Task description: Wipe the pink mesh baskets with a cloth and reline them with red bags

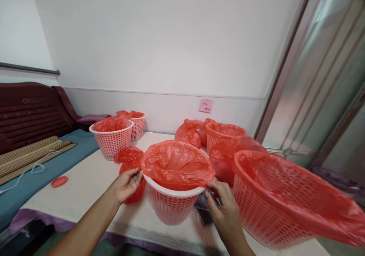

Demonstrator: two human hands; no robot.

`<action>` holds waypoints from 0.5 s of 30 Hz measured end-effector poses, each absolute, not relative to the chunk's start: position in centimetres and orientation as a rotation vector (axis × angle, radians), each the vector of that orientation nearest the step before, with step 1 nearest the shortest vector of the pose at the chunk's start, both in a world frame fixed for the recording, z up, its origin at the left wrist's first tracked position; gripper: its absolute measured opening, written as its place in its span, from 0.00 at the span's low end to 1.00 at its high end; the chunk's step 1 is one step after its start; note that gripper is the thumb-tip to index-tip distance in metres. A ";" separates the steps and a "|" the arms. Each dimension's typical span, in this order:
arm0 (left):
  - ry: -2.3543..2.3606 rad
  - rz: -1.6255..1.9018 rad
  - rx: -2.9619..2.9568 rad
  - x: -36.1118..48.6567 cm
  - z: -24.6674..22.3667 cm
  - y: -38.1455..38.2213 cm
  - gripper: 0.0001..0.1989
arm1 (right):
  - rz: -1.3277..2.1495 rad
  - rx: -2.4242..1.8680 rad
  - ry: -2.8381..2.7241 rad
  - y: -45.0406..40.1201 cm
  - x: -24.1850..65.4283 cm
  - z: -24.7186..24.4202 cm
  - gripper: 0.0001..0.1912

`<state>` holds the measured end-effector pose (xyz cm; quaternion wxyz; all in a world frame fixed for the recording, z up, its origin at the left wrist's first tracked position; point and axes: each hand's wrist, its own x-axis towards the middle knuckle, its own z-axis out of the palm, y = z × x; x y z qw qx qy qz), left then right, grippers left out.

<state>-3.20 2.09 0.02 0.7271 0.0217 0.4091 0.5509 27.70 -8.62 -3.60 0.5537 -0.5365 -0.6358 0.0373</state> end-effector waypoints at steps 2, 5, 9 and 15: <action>0.909 1.220 0.046 -3.1 0.1 1.8 0.06 | -0.016 -1.262 -1.565 -8.7 27.6 -3.5 0.07; 0.921 1.221 0.052 -3.0 0.2 1.4 0.05 | -0.108 -1.265 -1.607 -8.4 27.7 -3.2 0.04; 0.943 1.224 0.084 -3.1 0.3 1.0 0.03 | -0.143 -1.238 -1.648 -8.5 27.5 -3.0 0.05; 0.898 1.253 0.227 -2.9 0.5 -0.1 0.11 | -0.087 -1.166 -1.697 -9.0 26.9 -3.8 0.07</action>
